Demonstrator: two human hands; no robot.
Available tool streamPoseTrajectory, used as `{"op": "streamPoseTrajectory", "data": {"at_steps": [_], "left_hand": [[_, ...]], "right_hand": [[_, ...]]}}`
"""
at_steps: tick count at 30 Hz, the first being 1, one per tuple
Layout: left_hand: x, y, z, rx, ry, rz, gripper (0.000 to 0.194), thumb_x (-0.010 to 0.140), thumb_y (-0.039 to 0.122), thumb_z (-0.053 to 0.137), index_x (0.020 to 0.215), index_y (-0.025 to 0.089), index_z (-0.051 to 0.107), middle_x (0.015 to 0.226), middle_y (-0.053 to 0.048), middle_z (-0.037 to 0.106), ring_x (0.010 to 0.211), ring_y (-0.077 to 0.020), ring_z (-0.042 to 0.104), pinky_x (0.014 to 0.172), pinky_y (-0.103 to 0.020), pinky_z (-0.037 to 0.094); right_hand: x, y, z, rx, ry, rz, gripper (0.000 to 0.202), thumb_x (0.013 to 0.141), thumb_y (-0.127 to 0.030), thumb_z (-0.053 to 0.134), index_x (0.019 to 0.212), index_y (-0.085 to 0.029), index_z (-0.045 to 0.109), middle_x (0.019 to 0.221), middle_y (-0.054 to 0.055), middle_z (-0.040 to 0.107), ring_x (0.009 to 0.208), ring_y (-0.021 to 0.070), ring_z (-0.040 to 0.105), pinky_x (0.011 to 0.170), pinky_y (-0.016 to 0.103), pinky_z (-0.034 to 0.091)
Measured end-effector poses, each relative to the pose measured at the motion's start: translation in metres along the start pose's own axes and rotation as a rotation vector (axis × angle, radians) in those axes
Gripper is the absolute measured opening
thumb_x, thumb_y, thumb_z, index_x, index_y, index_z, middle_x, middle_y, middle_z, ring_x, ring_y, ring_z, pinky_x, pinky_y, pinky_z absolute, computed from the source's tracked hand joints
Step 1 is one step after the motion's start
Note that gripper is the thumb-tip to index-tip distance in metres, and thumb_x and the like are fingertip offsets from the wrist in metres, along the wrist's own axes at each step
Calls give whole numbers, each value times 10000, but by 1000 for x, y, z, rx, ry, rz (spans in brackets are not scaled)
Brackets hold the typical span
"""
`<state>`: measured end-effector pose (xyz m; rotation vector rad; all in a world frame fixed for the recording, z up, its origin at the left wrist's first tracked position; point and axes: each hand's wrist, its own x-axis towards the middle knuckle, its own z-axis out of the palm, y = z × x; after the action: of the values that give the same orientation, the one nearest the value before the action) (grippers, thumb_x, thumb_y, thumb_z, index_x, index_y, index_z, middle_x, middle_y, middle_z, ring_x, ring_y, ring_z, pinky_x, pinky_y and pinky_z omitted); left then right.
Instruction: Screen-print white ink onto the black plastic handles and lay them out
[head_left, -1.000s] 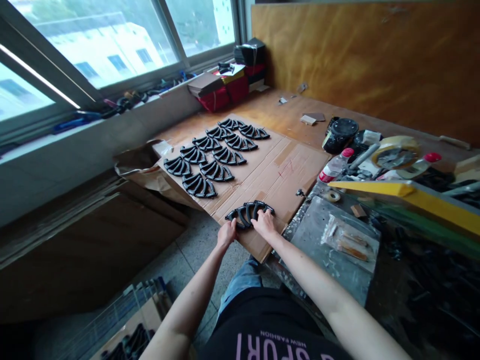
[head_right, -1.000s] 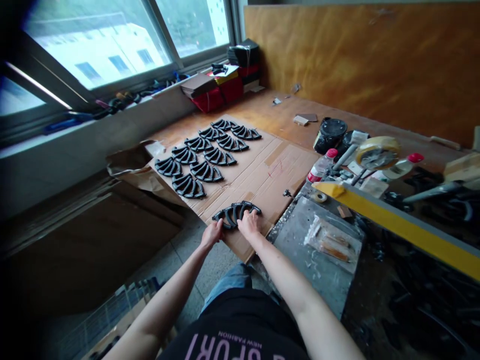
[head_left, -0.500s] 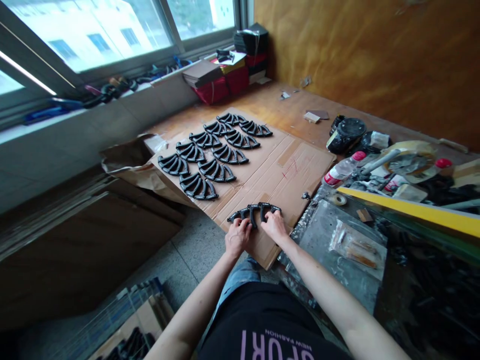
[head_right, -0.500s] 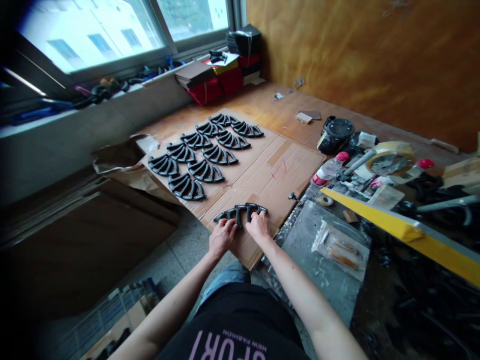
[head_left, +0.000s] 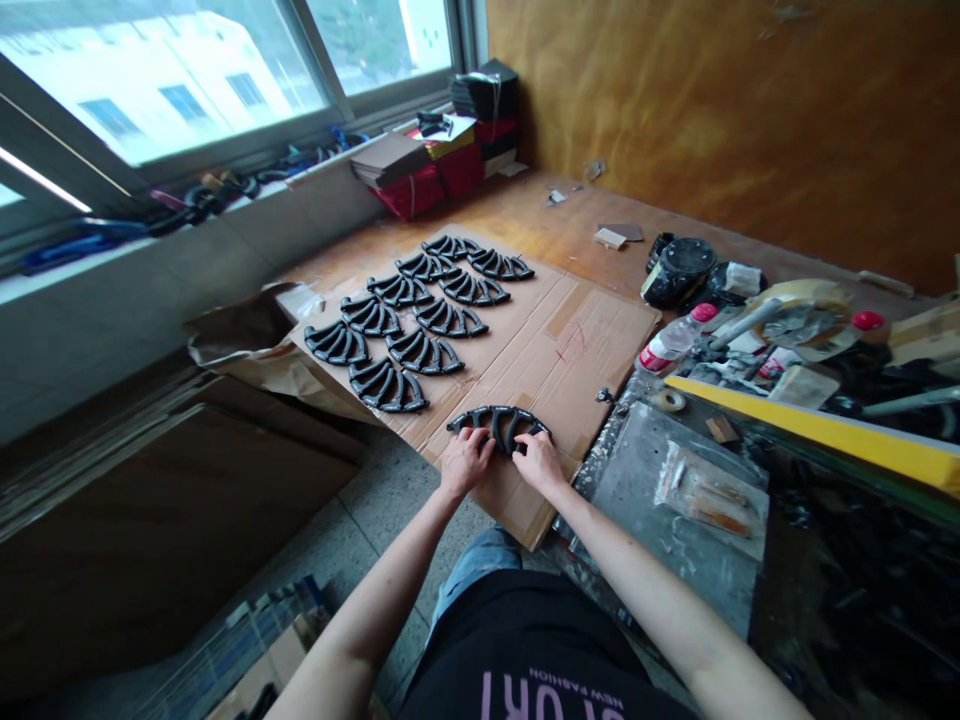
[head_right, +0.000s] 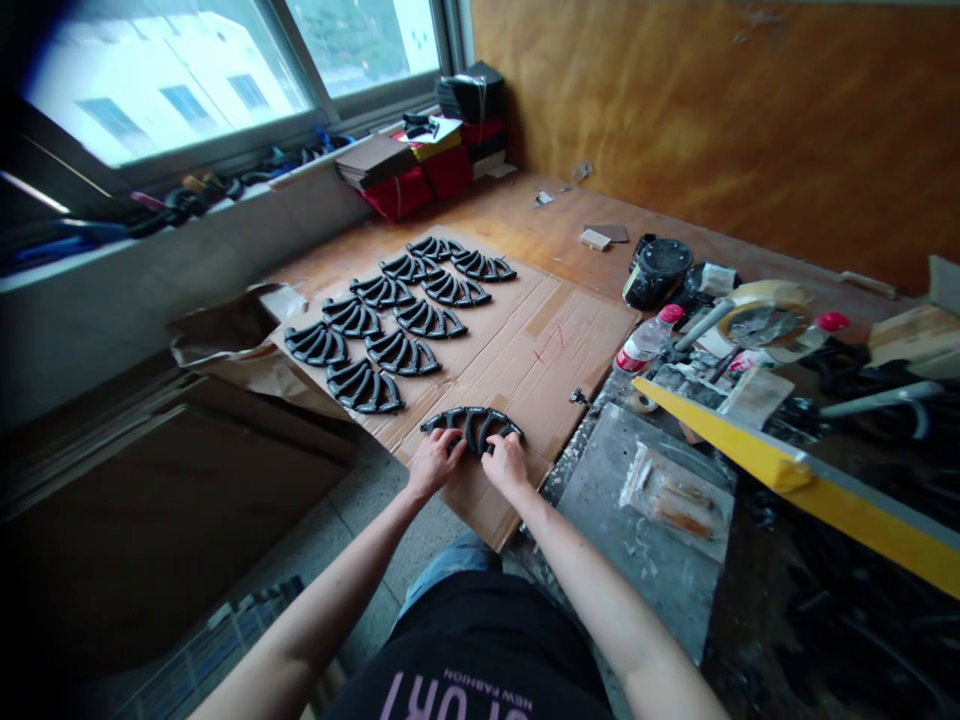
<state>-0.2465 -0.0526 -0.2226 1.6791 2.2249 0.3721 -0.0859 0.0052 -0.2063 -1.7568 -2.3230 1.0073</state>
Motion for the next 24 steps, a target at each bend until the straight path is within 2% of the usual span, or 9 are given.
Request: {"op": "streamPoseTrajectory", "data": {"at_steps": [3, 7, 11, 13, 15, 17, 19, 22, 24], "left_hand": [[13, -6, -10, 17, -19, 71, 391, 933, 441, 445, 1226, 253, 623, 1174, -80, 611, 1019, -216, 587, 910, -318, 444], [2, 8, -11, 93, 122, 26, 465, 928, 472, 432, 1314, 255, 575, 1332, -122, 538, 1164, -275, 521, 979, -388, 406], [-12, 42, 11, 101, 105, -9, 606, 851, 578, 515, 1362, 252, 535, 1441, -129, 472, 1308, -345, 405, 1067, -488, 326], [-9, 55, 24, 110, 81, -55, 676, 816, 590, 554, 1369, 203, 526, 1455, -156, 459, 1357, -393, 337, 1081, -539, 297], [-4, 60, 33, 124, 80, -93, 676, 806, 570, 571, 1347, 166, 542, 1464, -177, 447, 1370, -427, 308, 1080, -581, 281], [2, 59, 37, 131, 86, -89, 624, 803, 541, 586, 1299, 163, 576, 1458, -179, 455, 1365, -433, 317, 1082, -598, 274], [7, 53, 35, 127, 87, -59, 569, 801, 515, 598, 1251, 167, 606, 1436, -174, 482, 1363, -423, 332, 1086, -595, 280], [18, 43, 28, 99, 80, -10, 522, 794, 485, 619, 1210, 169, 633, 1409, -168, 513, 1365, -415, 345, 1086, -572, 307], [38, 42, 23, 77, 87, 26, 516, 785, 478, 635, 1200, 171, 642, 1404, -164, 522, 1365, -413, 353, 1093, -557, 312]], "right_hand": [[1, 5, -5, 75, -10, 7, 423, 841, -186, 569, 1261, -173, 622, 1141, 106, 630, 1027, 169, 622, 986, 249, 422], [-10, 10, -18, 51, -55, -39, 451, 863, -203, 561, 1314, -181, 552, 1141, 80, 670, 1029, 178, 628, 944, 273, 443], [-33, 14, -24, -187, -61, -97, 323, 915, -283, 505, 1194, -177, 627, 1203, 120, 654, 1169, 260, 553, 1004, 391, 395], [-41, 17, -22, -290, -95, -90, 390, 916, -343, 512, 1249, -163, 607, 1362, 155, 556, 1298, 314, 445, 1063, 467, 330], [-44, 21, -19, -326, -166, -77, 556, 891, -396, 552, 1379, -132, 506, 1490, 183, 412, 1397, 351, 310, 1103, 504, 271], [-41, 25, -17, -310, -255, -79, 717, 858, -441, 587, 1451, -80, 408, 1533, 216, 319, 1438, 374, 216, 1122, 506, 248], [-36, 28, -20, -270, -338, -88, 823, 827, -498, 604, 1468, -39, 367, 1534, 248, 289, 1448, 392, 178, 1132, 502, 243], [-31, 30, -27, -210, -401, -80, 862, 792, -542, 615, 1457, -41, 393, 1533, 252, 287, 1450, 396, 172, 1149, 499, 225], [-31, 30, -29, -174, -397, -69, 833, 783, -527, 616, 1445, -59, 424, 1542, 232, 281, 1453, 389, 166, 1163, 488, 209]]}}
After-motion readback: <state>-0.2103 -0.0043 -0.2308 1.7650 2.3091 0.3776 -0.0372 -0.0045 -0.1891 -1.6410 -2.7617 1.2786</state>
